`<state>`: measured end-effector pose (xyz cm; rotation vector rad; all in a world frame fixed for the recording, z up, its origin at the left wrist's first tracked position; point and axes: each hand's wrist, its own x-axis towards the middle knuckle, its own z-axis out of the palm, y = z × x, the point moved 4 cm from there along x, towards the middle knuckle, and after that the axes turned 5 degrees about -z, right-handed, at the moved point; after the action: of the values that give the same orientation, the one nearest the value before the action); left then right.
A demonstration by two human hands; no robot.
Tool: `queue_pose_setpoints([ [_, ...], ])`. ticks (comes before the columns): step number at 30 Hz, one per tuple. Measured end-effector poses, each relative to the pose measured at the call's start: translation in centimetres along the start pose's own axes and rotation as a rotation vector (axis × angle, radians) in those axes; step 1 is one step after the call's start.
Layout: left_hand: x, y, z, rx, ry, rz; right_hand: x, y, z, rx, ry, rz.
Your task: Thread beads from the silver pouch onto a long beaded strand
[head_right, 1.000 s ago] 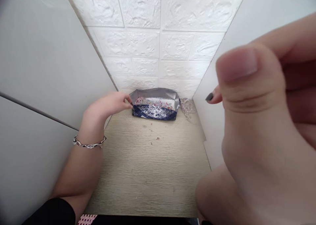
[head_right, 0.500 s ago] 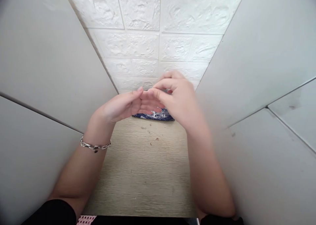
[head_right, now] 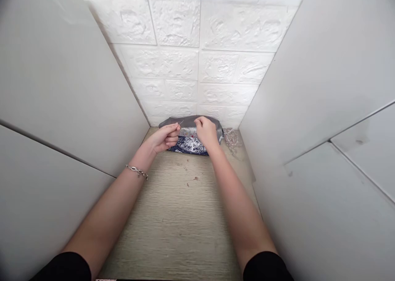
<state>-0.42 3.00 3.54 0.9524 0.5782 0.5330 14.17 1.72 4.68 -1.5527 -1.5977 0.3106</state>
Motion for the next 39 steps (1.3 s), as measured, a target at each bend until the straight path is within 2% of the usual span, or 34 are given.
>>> queue_pose_setpoints([
  [5, 0.1, -2.4, 0.1, 0.006, -0.204, -0.105, -0.4, 1.6, 3.9, -0.433, -0.172, -0.01],
  [9, 0.3, -4.0, 0.3, 0.113, -0.263, -0.235, -0.5, 1.7, 5.4, -0.622, -0.262, -0.014],
  [17, 0.3, -4.8, 0.9, 0.142, -0.238, -0.238, 0.4, 2.2, 6.4, -0.527, -0.379, -0.088],
  [22, 0.5, -5.0, 0.7, 0.142, -0.198, -0.235, 0.5, 2.3, 6.5, -0.546, -0.417, -0.03],
  [25, 0.5, -5.1, 0.7, 0.127, -0.214, -0.245, 0.5, 2.6, 6.5, -0.545, -0.393, 0.024],
  [29, 0.5, -5.1, 0.7, 0.116, -0.239, -0.266, 0.7, 2.9, 6.0, -0.438, -0.253, 0.08],
  [33, 0.5, -5.1, 0.9, 0.115, -0.231, -0.252, 1.2, 3.0, 4.2, -0.132, 0.154, 0.202],
  [36, 0.6, -5.0, 0.7, 0.117, -0.218, -0.268, 1.4, 3.1, 3.2, 0.284, 0.417, 0.385],
  [39, 0.6, -4.7, 0.3, 0.088, -0.202, -0.268, 1.5, 3.0, 3.3, 0.862, 0.537, 0.628],
])
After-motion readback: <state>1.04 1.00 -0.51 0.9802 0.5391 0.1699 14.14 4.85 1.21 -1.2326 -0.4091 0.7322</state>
